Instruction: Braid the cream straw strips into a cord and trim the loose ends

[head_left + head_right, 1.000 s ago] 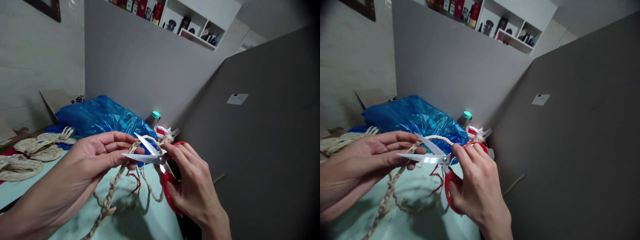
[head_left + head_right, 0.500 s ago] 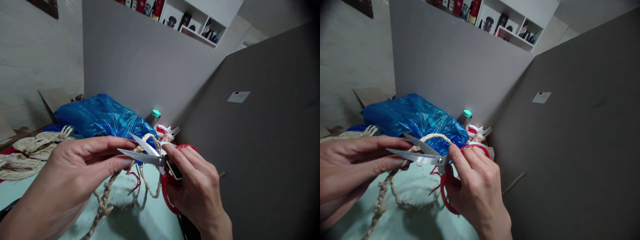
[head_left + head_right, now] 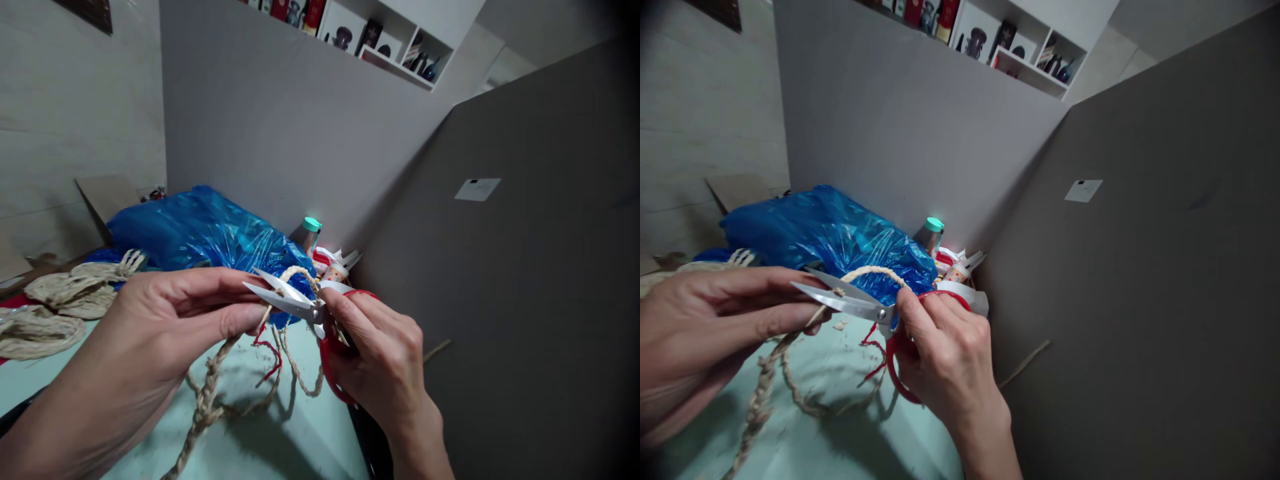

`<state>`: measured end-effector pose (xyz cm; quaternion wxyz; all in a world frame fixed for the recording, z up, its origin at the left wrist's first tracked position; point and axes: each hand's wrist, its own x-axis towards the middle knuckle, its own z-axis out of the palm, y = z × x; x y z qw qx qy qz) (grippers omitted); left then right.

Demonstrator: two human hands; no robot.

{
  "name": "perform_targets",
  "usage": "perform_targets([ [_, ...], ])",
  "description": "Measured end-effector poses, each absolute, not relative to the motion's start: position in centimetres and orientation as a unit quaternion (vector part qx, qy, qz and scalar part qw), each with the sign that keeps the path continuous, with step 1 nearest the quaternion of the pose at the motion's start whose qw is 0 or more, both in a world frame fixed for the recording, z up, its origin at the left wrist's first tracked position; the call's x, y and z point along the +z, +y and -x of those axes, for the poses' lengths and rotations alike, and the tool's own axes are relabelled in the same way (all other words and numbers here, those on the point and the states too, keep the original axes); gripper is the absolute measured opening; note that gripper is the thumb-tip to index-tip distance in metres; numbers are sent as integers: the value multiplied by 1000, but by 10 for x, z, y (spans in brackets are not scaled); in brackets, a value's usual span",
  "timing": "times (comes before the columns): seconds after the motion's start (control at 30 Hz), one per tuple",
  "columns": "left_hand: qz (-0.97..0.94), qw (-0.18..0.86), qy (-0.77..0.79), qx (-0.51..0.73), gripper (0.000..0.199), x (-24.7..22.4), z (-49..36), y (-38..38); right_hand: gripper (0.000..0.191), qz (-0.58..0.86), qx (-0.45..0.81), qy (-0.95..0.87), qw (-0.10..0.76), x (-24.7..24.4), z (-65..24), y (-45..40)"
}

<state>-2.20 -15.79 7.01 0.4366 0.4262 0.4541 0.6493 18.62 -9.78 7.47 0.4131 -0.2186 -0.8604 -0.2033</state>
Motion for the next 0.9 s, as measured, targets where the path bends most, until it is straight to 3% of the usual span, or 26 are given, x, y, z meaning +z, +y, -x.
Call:
perform_targets([
  [0.27, -376, 519, 441, 628, 29, 77, 16, -153, 26, 239, -208, -877, 360, 71, -192, -87],
  [0.47, -337, 568, 393, 640, 30, 81, 16, -156, 30, 333, -202, -836, 388, 77, -203, -85],
  [0.67, -348, 551, 401, 643, 28, 78, 17, -158, 44, 283, -96, -864, 404, 82, -204, -94],
  [0.9, -367, 511, 407, 662, 22, 79, 14, -158, 45, 248, -123, -890, 364, 83, -188, -103],
])
